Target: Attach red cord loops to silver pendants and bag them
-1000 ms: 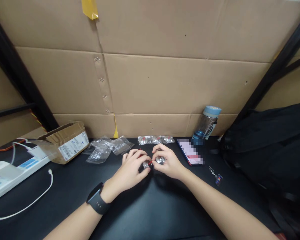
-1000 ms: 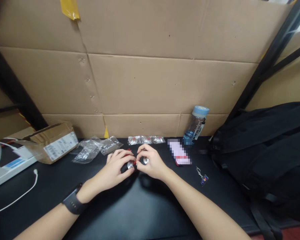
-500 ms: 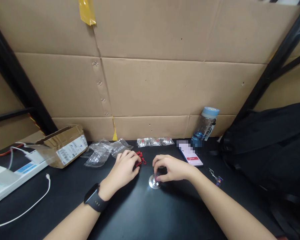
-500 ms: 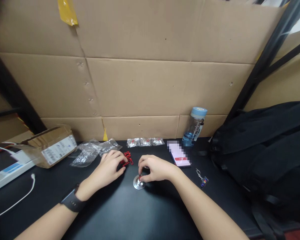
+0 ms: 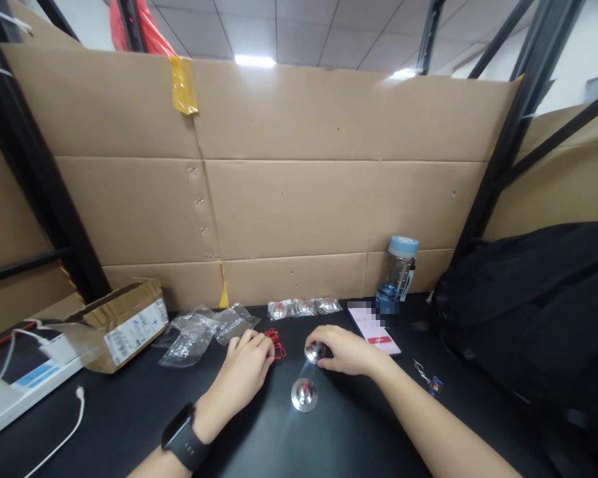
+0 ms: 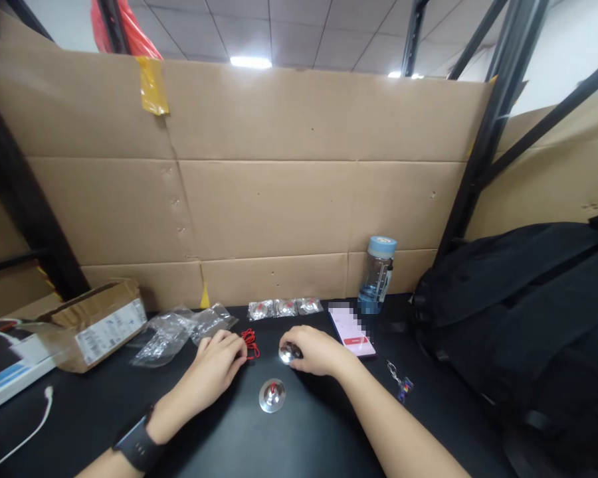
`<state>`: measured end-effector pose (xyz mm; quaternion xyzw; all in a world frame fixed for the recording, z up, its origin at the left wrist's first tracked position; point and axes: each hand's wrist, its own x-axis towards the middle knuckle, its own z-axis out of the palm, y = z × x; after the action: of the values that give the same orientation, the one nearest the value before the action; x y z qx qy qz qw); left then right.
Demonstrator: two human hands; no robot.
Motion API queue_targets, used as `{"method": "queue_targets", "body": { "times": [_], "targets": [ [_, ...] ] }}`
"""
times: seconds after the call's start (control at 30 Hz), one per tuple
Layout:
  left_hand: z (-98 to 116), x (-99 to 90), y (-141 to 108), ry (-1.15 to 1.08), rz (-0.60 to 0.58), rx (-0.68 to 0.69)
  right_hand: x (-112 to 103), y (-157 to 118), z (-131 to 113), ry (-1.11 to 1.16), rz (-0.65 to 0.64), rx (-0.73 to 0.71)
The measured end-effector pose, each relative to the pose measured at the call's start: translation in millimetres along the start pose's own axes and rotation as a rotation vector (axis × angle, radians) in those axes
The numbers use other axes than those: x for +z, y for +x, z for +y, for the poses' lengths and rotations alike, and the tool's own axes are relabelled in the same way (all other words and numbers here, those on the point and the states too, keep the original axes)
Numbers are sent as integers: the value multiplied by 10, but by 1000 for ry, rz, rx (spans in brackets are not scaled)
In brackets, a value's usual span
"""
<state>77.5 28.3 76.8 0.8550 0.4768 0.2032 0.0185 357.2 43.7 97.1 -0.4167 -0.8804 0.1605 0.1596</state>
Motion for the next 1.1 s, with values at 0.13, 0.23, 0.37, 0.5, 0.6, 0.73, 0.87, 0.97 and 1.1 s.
{"method": "queue_targets", "body": {
  "times": [0.13,0.23,0.37,0.5,0.6,0.73,0.87,0.97,1.1],
  "targets": [
    [64,-42,20,-86,23,-33,-21,-25,10,9,-9,10],
    [94,-22,28,-158,15,-55,-23,-28,11,17,-4,33],
    [122,45,33,-216,9,-86,17,0,-22,36,24,17],
    [148,65,39,-241,-3,-84,56,24,-51,11,28,6],
    [165,37,39,-251,-1,-80,49,18,-42,4,41,18],
    [187,9,32,-236,35,-72,14,0,10,16,27,29],
    [204,27,20,-235,66,-59,-24,2,11,63,71,40],
    [206,40,17,-237,90,-52,-42,15,-82,148,162,-1],
    [190,16,28,-226,164,-49,0,51,-238,293,254,-72]
  ]
}}
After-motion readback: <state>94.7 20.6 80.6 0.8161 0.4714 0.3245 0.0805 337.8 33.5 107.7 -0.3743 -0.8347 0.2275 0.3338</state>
